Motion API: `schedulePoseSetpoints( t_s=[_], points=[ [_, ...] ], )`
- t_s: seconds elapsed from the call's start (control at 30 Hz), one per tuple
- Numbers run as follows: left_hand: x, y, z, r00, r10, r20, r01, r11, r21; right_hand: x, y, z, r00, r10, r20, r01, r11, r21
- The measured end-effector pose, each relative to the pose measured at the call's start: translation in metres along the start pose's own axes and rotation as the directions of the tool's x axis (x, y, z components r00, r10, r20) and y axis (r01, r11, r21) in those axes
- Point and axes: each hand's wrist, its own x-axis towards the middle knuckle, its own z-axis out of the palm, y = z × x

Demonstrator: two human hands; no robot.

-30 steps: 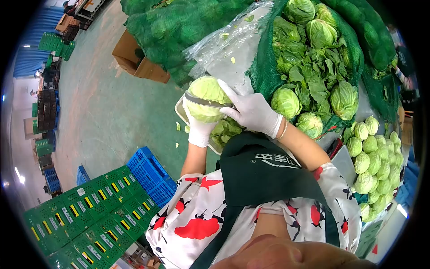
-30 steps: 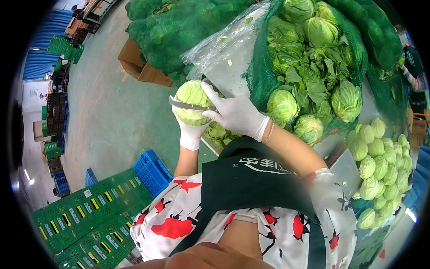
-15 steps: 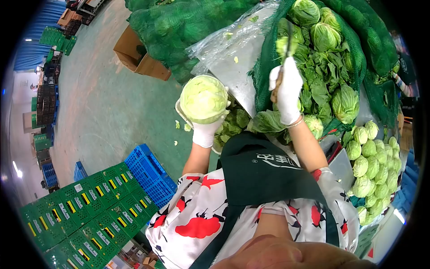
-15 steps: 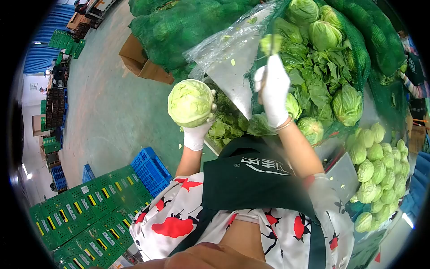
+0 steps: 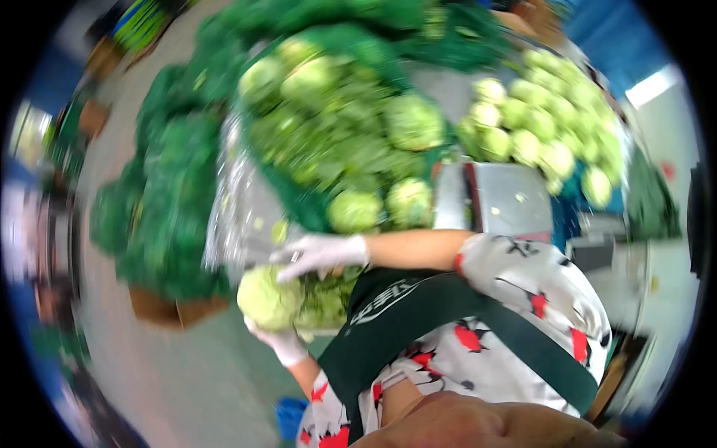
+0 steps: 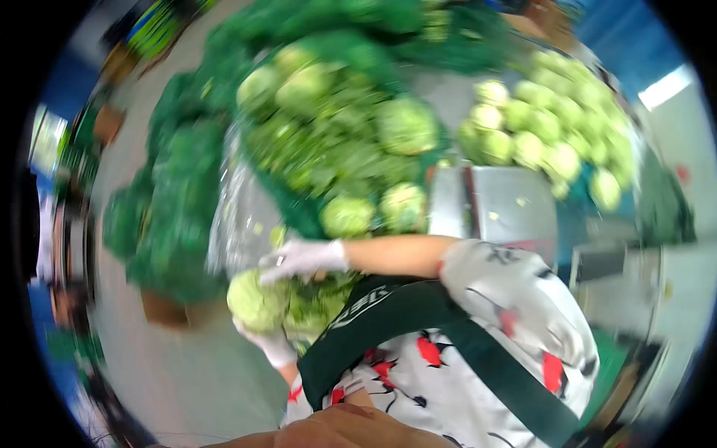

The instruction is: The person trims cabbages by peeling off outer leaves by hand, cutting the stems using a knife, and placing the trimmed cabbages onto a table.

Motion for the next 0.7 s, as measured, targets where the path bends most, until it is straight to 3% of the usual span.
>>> schedulePoseSetpoints(
  t_s=[0.07,0.13,0.17,0.27,0.4,0.43,0.5,0.57,0.67,0.7],
  points=[
    [-0.004,0.014,0.040,0.976,-0.168,0.136,0.166,0.986,0.026,0.003,0.021,0.005,0.990,-0.132,-0.048,0.131,0.991,-0.017],
    [-0.001,0.019,0.066,0.912,-0.304,0.277,0.302,0.952,0.050,-0.014,0.018,-0.008,0.998,0.013,-0.068,-0.008,0.998,0.063],
    [-0.008,0.031,0.092,0.870,-0.359,0.338,0.347,0.933,0.098,-0.033,0.014,-0.012,0.996,0.080,-0.037,-0.070,0.970,0.233],
    [-0.017,0.043,0.138,0.813,-0.459,0.358,0.414,0.889,0.197,-0.059,0.024,-0.033,0.991,0.122,-0.045,-0.100,0.935,0.340],
    [-0.009,0.028,0.166,0.664,-0.477,0.576,0.314,0.877,0.364,-0.109,0.035,-0.046,0.976,0.069,-0.208,0.025,0.909,0.416],
    [-0.006,0.016,0.177,0.613,-0.472,0.634,0.264,0.878,0.398,-0.120,0.046,-0.055,0.953,0.001,-0.303,0.132,0.899,0.418],
    [-0.004,-0.001,0.196,0.521,-0.447,0.727,0.181,0.890,0.418,-0.159,0.060,-0.069,0.944,0.015,-0.328,0.171,0.831,0.530],
    [-0.002,-0.021,0.212,0.465,-0.428,0.775,0.216,0.904,0.369,-0.170,0.094,-0.086,0.918,-0.010,-0.396,0.293,0.692,0.660],
    [-0.008,-0.036,0.253,0.326,-0.475,0.817,0.299,0.872,0.387,-0.246,0.092,-0.097,0.817,0.002,-0.577,0.459,0.605,0.651],
    [-0.025,-0.031,0.274,0.332,-0.451,0.828,0.248,0.889,0.385,-0.277,0.085,-0.101,0.775,0.063,-0.629,0.472,0.604,0.642]
  ],
)
